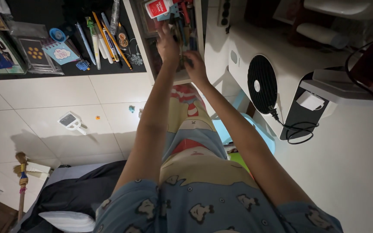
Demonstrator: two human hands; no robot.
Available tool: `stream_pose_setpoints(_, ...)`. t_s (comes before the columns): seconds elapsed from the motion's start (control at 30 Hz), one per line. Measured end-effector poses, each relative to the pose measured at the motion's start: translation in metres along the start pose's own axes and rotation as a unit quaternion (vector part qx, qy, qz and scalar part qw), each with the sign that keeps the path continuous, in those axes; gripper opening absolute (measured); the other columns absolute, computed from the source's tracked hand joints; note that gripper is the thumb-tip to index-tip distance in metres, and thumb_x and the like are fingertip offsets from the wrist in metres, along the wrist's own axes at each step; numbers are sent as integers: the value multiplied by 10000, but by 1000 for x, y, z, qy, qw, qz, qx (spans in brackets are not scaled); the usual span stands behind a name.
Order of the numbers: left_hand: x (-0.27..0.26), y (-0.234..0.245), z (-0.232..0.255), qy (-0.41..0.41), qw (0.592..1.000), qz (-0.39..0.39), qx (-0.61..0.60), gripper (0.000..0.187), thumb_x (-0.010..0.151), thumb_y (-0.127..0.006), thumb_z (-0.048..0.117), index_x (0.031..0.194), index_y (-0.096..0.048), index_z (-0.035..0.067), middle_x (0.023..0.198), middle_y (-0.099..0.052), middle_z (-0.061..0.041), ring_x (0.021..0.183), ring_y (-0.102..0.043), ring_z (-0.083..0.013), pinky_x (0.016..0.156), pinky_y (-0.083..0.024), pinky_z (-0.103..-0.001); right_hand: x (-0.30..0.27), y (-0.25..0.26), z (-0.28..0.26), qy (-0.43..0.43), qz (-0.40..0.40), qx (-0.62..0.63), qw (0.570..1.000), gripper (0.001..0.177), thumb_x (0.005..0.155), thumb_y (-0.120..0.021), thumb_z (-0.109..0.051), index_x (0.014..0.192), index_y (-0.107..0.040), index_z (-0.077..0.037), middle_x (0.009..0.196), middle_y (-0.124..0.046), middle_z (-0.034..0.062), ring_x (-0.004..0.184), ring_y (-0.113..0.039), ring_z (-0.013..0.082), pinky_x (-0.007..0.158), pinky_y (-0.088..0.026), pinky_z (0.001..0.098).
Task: The person is seen organizing items from a drawer and putting them into a colorful plush box, then gathering plastic wrap from the floor.
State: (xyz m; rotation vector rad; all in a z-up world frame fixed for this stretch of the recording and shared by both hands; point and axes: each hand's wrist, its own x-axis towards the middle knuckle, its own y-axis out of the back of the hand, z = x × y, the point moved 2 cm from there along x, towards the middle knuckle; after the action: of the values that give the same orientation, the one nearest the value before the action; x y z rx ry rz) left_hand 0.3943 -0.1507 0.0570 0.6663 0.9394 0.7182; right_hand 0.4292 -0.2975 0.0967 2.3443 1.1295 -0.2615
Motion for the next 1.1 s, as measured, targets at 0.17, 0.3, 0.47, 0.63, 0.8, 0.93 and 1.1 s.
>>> stream_pose_setpoints(0.17,5,-42,-67,-82,990,28,-108,763,707,-824,62,1380,-467,28,1099,-689,-224,974,-700,-429,807,-575,-465,-2,-4,-7,30,2,21,999,350,891,-658,67,1223,-660,-44,1272,-635,127,1230,-637,310,1053,-510,359)
stream_pose_setpoints(0.3,-5,-17,-84,128,906,-141,-378,399,717,-756,-28,1107,-679,-8,851,-766,-152,696,-765,-263,568,-623,-379,8,-21,14,53,20,-20,998,392,850,-689,74,1223,-650,-38,1349,-583,148,1294,-579,342,1075,-499,379)
stream_pose_setpoints(0.47,-16,31,-72,141,846,-121,-499,202,864,-780,93,999,-651,14,725,-681,-66,543,-686,-170,460,-546,-307,43,-33,17,37,17,-90,995,478,779,-720,36,1246,-669,-52,1446,-489,202,1341,-504,401,1020,-523,390)
stream_pose_setpoints(0.63,-17,41,-62,158,842,-107,-504,260,888,-812,231,936,-630,50,665,-619,-18,471,-620,-128,415,-520,-275,60,-30,-10,76,-22,-239,968,552,703,-840,-44,1241,-714,-56,1440,-469,230,1302,-462,467,1062,-441,495)
stream_pose_setpoints(0.8,-22,30,-67,170,821,-86,-538,254,897,-804,215,943,-622,44,659,-644,-36,485,-646,-142,434,-532,-290,72,-40,36,70,-28,-198,977,629,671,-879,-113,1268,-697,-30,1327,-567,207,1246,-527,414,1051,-466,467)
stream_pose_setpoints(0.93,-33,32,-72,167,815,-70,-550,227,912,-797,192,957,-652,23,659,-634,-38,491,-640,-142,434,-517,-293,60,-40,77,-89,-55,67,992,528,797,-800,-156,1300,-676,-55,1267,-662,127,1178,-607,291,1012,-487,390)
stream_pose_setpoints(1.1,-40,38,-76,196,804,-108,-552,186,898,-786,173,974,-655,66,671,-644,-21,498,-600,-109,424,-466,-270,28,-12,37,-259,-83,310,911,338,1006,-629,-197,1292,-707,-35,1210,-722,54,1087,-658,172,955,-515,315)
